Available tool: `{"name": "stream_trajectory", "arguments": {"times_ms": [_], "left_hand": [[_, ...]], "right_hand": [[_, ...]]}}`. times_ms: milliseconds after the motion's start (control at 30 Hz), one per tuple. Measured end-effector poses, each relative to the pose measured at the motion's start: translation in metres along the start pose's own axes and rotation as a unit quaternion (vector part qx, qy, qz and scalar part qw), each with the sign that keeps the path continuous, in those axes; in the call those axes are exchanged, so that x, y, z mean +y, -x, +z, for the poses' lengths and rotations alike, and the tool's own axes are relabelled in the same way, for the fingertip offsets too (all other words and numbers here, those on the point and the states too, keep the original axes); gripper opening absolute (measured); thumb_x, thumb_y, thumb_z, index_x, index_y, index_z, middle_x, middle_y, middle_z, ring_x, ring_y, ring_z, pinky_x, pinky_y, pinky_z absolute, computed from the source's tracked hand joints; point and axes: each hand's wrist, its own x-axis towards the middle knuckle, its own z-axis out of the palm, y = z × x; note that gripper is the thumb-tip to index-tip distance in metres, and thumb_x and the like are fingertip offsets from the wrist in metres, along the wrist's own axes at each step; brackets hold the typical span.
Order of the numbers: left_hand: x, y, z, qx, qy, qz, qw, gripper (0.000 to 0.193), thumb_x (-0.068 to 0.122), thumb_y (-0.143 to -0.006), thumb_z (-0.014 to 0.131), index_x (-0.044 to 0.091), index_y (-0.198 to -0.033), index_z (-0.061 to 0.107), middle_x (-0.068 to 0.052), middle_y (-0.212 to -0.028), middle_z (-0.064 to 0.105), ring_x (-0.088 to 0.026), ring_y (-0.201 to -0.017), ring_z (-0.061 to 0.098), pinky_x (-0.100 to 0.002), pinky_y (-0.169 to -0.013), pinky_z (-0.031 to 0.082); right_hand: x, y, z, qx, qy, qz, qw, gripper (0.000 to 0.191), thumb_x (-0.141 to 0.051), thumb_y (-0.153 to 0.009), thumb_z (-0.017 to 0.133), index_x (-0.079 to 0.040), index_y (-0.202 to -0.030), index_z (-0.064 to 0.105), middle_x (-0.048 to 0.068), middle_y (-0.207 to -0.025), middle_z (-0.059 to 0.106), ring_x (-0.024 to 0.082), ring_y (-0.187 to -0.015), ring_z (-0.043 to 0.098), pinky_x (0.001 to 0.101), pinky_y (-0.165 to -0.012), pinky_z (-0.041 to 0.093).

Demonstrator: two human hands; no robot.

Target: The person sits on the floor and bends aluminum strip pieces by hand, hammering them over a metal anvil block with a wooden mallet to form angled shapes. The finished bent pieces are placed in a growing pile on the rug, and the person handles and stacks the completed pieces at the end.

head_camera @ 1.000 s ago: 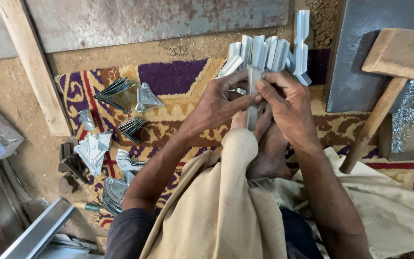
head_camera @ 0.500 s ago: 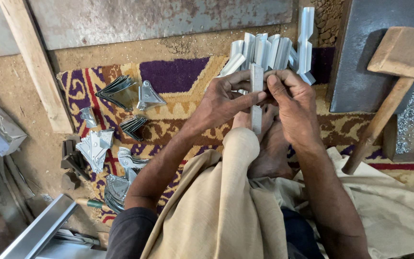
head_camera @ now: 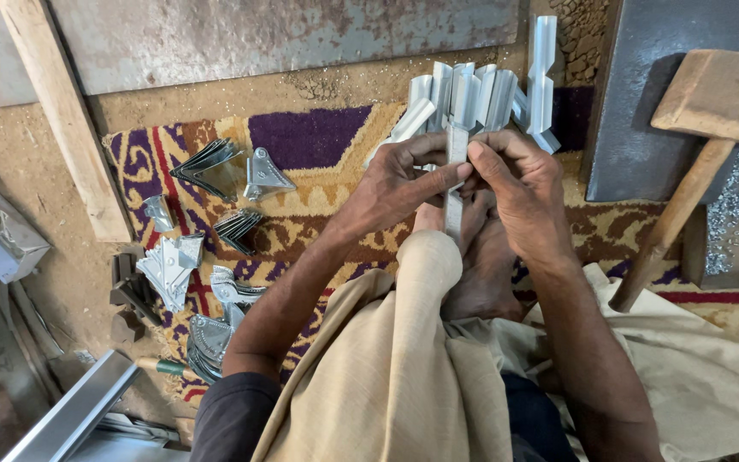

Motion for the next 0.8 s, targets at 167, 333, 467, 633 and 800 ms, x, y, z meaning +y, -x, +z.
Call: {"name": "stream_trajectory", "arguments": {"times_ms": [167,333,467,633,800], "left_hand": [[0.003,0.000,0.001,-0.004,-0.009,0.001,1.000,0.048,0.029,-0.094,0.077,0.003,-0.133,0.068,-0.012,-0.111,0.078,-0.017,-0.098,0.076,-0.033,-0.090,0.066],[0.008,0.001,0.002,0.006,-0.028,-0.017,0.999,0.049,0.030,-0.092,0.077,0.003,-0.132,0.068,-0.011,-0.113,0.078,-0.018,-0.101,0.076,-0.034,-0.091,0.065],[0.014,-0.002,0.006,0.009,-0.029,0.001,1.000,0.046,0.029,-0.093,0.076,0.001,-0.129,0.068,-0.009,-0.115,0.075,-0.017,-0.104,0.072,-0.034,-0.093,0.061],[0.011,-0.012,0.017,0.034,-0.097,-0.065,0.993,0.042,0.030,-0.089,0.073,0.004,-0.122,0.074,-0.004,-0.104,0.078,-0.013,-0.093,0.068,-0.031,-0.081,0.058],[0.000,-0.039,0.038,0.022,-0.056,-0.028,0.998,0.042,0.017,-0.087,0.077,0.000,-0.125,0.071,-0.011,-0.110,0.081,-0.016,-0.094,0.073,-0.031,-0.082,0.059]], "right_hand": [[-0.001,-0.001,0.000,0.010,-0.007,0.009,1.000,0.020,-0.021,-0.106,0.066,-0.001,-0.110,0.072,0.002,-0.091,0.071,0.006,-0.080,0.064,0.0229,-0.072,0.055],[0.001,0.000,-0.002,0.007,0.017,-0.002,1.000,0.019,-0.019,-0.107,0.065,-0.001,-0.109,0.071,0.001,-0.092,0.069,0.005,-0.080,0.062,0.0221,-0.071,0.053],[0.008,-0.003,-0.008,0.012,0.036,-0.021,0.999,0.017,-0.019,-0.105,0.065,-0.003,-0.105,0.070,-0.003,-0.091,0.067,0.003,-0.084,0.059,0.0217,-0.074,0.050],[0.006,-0.006,-0.023,0.013,-0.004,-0.021,1.000,0.022,-0.026,-0.103,0.066,-0.004,-0.099,0.071,-0.004,-0.087,0.067,0.003,-0.082,0.058,0.0230,-0.071,0.051],[-0.041,0.008,-0.047,0.036,0.124,-0.055,0.990,0.041,-0.043,-0.102,0.063,-0.004,-0.100,0.073,-0.001,-0.089,0.072,0.005,-0.082,0.064,0.0242,-0.075,0.053]]}}
